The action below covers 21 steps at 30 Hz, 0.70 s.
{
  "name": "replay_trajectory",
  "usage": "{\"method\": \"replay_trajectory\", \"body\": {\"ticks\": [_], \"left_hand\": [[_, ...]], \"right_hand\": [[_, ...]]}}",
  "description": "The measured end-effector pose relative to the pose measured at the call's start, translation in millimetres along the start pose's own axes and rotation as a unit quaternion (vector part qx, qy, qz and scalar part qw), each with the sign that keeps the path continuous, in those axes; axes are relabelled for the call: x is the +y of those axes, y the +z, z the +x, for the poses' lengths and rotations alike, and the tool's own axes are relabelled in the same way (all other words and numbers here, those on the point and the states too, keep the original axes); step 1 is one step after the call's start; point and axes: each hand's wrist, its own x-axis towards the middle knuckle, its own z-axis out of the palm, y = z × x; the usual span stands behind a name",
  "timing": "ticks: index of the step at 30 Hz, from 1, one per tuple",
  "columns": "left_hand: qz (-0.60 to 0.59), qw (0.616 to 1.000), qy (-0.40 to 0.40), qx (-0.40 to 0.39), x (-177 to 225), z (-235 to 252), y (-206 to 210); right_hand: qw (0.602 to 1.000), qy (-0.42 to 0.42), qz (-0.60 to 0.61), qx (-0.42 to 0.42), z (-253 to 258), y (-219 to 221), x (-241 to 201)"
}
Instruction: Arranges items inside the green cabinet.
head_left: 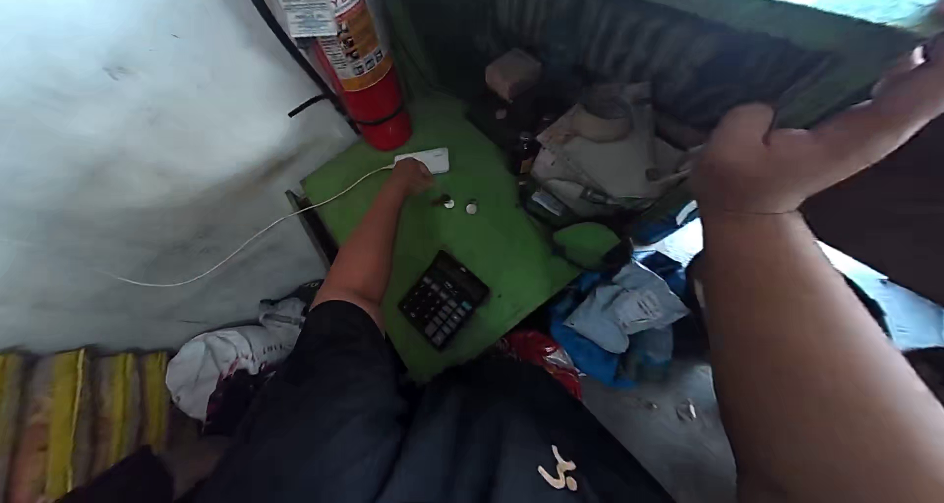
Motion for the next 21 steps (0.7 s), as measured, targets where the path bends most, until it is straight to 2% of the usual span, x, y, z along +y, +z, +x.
{"method": "replay_trajectory", "body": {"ticks": [3, 7, 11, 13, 15, 17, 19, 21], "left_hand": [[-0.005, 1.0, -0.003, -0.031, -13.5, -3.4, 21.8], [-0.005, 1.0, 0.014, -0.008, -14.4, -3.1, 41.8], [-0.003, 1.0, -0.002, -0.001, -5.6, -6.8, 43.0], [-0.008, 0.999, 0.035, 0.033, 16.7, -12.7, 44.6], [-0.031, 0.988, 0.139, 0.064, 49.9, -18.1, 57.6], [-0.017, 0.976, 0.215, 0.032, 89.3, -22.5, 71.3], [0.013, 0.973, 0.232, -0.009, 125.5, -21.6, 84.6], [0.051, 0.979, 0.194, -0.03, 152.8, -18.2, 95.6]], "right_hand": [[1.0, 0.008, -0.005, 0.004, -3.5, 1.5, 0.0], [1.0, 0.017, -0.003, 0.006, 0.6, 3.5, -5.0], [1.0, -0.004, -0.013, 0.023, 4.8, 4.3, -11.9], [0.999, -0.009, -0.015, 0.033, 6.3, 6.1, -12.2], [0.999, -0.016, -0.011, 0.038, 5.3, 5.9, -10.0], [0.999, -0.024, -0.006, 0.041, 4.8, 6.4, -10.0], [0.999, -0.028, -0.003, 0.047, 5.3, 6.9, -11.4], [0.998, -0.034, -0.008, 0.049, 5.7, 6.8, -11.0]]}}
